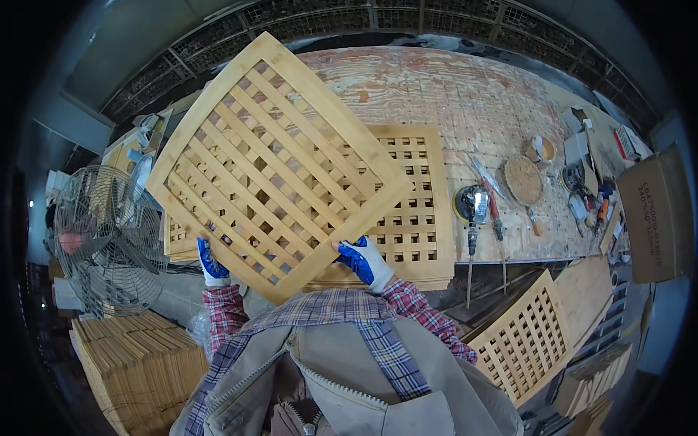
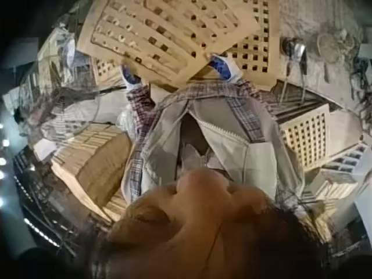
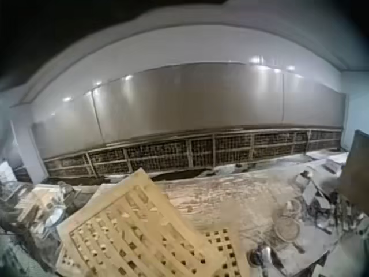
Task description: Sanding the surfaces and edges of square wooden lattice panels using an orbital sander at a workbench.
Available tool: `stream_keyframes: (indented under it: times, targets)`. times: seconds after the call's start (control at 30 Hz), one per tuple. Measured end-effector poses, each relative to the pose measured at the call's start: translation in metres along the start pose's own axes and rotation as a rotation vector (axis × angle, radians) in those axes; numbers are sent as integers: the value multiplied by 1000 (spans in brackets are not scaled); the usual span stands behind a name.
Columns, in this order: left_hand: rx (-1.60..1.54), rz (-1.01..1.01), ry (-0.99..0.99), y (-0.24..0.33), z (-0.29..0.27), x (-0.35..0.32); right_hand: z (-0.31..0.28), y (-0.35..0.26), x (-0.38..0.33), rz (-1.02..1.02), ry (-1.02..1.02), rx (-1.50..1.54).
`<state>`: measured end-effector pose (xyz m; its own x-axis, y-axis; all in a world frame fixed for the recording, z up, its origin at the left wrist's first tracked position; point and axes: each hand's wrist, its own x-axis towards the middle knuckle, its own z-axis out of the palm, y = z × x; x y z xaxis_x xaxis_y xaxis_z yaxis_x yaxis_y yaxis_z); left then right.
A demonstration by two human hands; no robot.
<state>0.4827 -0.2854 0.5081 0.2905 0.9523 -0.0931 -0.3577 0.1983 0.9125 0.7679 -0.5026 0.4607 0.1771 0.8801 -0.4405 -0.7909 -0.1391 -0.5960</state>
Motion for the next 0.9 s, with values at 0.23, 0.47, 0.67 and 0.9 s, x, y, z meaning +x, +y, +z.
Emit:
stream_keyframes:
  times: [0.23,0.47,0.67,0.9]
  targets:
    - [-16,-39,11,5,20,-3,-3,-1,2,-49,-17,52]
    - [-58,-67,5,2,21,0,-2,-6,-1,-38,7,6]
    - [-46,-47,-9,-3,18,6,-4,-5,-1,-62,6,-89]
    - [-107,-212,-59,-23,37,20,-18,-8,-26,-121,89,-180]
